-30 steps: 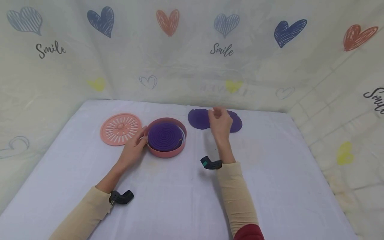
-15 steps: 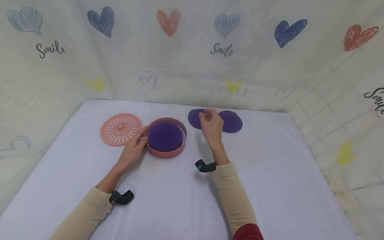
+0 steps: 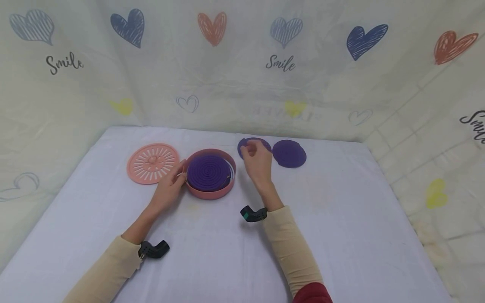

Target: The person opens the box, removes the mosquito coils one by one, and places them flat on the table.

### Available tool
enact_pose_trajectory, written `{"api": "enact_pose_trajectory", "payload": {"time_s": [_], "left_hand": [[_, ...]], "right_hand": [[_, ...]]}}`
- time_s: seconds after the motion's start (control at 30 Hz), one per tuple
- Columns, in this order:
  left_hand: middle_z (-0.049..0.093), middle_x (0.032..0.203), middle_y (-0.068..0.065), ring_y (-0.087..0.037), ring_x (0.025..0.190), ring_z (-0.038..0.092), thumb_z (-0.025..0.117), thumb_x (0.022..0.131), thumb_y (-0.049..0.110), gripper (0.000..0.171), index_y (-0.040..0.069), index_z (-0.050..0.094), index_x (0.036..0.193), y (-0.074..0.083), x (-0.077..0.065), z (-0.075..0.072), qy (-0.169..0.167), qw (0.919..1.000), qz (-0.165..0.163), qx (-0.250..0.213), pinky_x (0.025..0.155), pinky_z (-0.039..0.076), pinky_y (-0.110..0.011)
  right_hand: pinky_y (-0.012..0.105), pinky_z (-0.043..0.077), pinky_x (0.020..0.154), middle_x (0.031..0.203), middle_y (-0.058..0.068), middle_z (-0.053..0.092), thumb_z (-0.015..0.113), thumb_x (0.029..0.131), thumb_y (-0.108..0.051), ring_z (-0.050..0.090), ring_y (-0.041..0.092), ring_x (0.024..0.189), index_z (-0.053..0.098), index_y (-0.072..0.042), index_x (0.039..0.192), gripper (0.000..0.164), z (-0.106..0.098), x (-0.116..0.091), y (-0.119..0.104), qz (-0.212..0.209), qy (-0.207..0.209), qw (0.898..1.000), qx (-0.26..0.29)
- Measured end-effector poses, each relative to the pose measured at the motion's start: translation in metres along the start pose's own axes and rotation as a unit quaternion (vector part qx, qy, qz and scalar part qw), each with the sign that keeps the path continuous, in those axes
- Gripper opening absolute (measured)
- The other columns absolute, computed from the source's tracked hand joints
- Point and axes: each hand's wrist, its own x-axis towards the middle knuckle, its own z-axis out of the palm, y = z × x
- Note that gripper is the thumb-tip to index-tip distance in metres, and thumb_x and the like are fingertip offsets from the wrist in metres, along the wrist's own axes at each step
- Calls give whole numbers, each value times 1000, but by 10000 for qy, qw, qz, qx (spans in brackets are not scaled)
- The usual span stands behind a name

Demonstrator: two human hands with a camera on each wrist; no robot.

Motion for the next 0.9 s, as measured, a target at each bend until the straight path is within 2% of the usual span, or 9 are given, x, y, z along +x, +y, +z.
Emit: {"api": "enact_pose_trajectory", "payload": {"time_s": [0.27, 0.53, 0.7, 0.9], "left_hand": [[43, 158, -5, -25, 139, 51, 49, 105, 28, 53, 14, 39, 155, 0, -1, 0, 22, 10000, -42, 21, 116, 43, -42], [45, 156, -7, -27, 135, 55, 51, 105, 26, 52, 14, 40, 155, 0, -1, 0, 43, 9999, 19, -91, 113, 46, -42], [45, 156, -6, -26, 136, 55, 51, 105, 26, 52, 14, 40, 154, -1, -1, 0, 49, 10000, 2, -86, 113, 46, -42], [45, 156, -6, -25, 136, 54, 51, 105, 28, 53, 14, 40, 155, 0, -1, 0, 47, 10000, -18, -38, 113, 46, -42]], "right_hand": [[41, 58, 80, 98, 15, 75, 70, 93, -21, 71, 28, 88, 70, -1, 114, 30, 6, -5, -6, -227, -153, 9996, -68], [38, 57, 74, 94, 16, 75, 71, 91, -17, 70, 28, 82, 71, 2, 112, 29, 12, -9, -9, -488, -254, 9982, -231], [33, 54, 71, 95, 14, 75, 69, 91, -19, 68, 26, 81, 71, 0, 114, 30, 14, -13, -12, -484, -455, 9972, -354], [35, 55, 71, 98, 13, 75, 68, 93, -19, 68, 26, 83, 71, -1, 115, 28, 15, -16, -15, -470, -641, 9959, -429]]}}
